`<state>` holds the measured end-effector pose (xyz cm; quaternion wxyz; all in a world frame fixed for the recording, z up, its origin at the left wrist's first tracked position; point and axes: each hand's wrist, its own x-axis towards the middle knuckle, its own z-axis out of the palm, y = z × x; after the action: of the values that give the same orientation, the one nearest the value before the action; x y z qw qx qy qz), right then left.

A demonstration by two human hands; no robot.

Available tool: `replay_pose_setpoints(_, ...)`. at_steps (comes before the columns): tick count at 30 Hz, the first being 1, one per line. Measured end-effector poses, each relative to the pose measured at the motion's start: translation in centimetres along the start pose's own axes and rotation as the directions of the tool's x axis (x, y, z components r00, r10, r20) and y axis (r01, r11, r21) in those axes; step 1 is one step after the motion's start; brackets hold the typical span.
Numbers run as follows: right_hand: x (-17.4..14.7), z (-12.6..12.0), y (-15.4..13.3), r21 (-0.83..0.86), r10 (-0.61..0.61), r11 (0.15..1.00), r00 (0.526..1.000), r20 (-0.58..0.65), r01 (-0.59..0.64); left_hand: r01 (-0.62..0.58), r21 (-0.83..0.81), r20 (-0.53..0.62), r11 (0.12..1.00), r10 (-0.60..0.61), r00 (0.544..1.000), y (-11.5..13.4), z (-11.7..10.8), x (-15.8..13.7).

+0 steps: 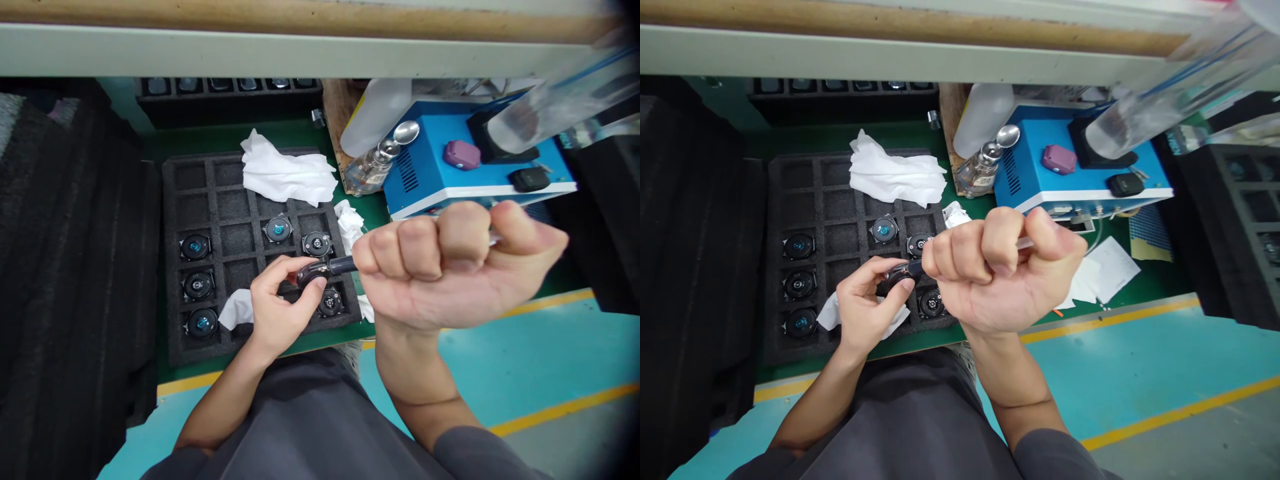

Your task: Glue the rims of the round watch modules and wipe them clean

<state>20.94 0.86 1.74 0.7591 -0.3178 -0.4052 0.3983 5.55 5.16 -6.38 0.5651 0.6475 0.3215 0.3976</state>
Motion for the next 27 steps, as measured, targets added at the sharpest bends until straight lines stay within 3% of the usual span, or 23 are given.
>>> replay_pose_setpoints(7,-0.18,-0.1,0.5,0.178,-0.025,0.983,0.998,-0.064,0.036,-0.009,-0.002,-0.004,1.0,0.009,1.0,-0.1,0.05,0.0)
replay_pose_setpoints(27,-0.04,-0.62,0.13,0.209,-0.06,0.975,0.997,-0.057,0.071,0.024,-0.022,-0.023,0.999,-0.024,0.999,-0.28,0.01,-0.03)
